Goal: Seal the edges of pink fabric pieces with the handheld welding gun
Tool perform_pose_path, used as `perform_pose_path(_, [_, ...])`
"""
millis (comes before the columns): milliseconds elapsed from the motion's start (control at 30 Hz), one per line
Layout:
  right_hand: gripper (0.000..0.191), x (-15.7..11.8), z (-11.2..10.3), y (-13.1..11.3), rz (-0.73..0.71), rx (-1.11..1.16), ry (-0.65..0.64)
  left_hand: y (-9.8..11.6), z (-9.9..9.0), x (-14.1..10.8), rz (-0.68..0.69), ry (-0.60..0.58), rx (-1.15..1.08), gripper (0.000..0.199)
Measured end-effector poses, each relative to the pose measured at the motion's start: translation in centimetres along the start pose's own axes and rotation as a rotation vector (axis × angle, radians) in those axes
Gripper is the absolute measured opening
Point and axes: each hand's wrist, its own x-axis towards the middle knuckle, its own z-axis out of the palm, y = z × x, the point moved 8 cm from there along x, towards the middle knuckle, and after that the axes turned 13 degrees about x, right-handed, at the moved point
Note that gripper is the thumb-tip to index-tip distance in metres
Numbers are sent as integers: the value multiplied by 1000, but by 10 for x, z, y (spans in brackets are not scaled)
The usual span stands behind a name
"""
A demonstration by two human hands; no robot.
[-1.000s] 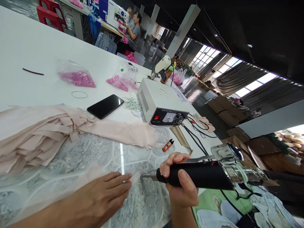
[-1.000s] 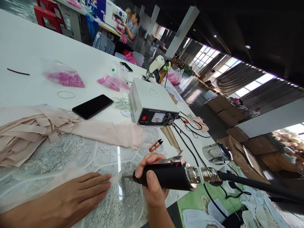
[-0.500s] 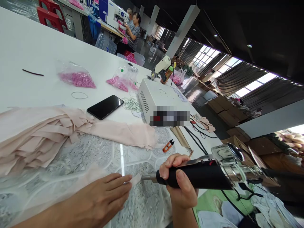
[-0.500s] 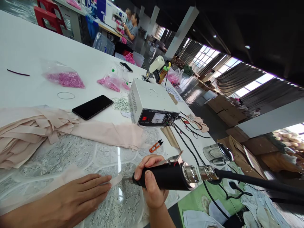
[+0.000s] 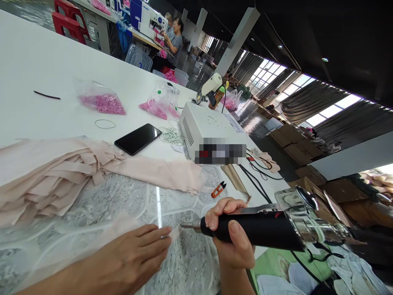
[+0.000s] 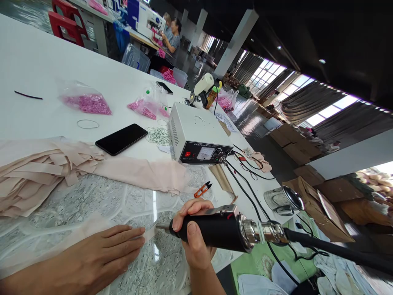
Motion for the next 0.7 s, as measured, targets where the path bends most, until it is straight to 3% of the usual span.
perform_pose_path(100, [13, -1, 0, 3, 8, -8, 3, 1, 1, 0, 10, -22, -21, 38])
perform_pose_path(267, [13, 0, -1, 3, -13, -43, 6, -1, -2, 2, 19, -15, -10, 43])
perform_pose_path(500, [16, -3, 6, -1, 34, -41, -22, 0, 3, 1, -27, -27, -80, 29])
perform_pose_path(700, [16, -7, 16, 1, 69, 2, -43, 2, 5, 2, -21, -27, -82, 42])
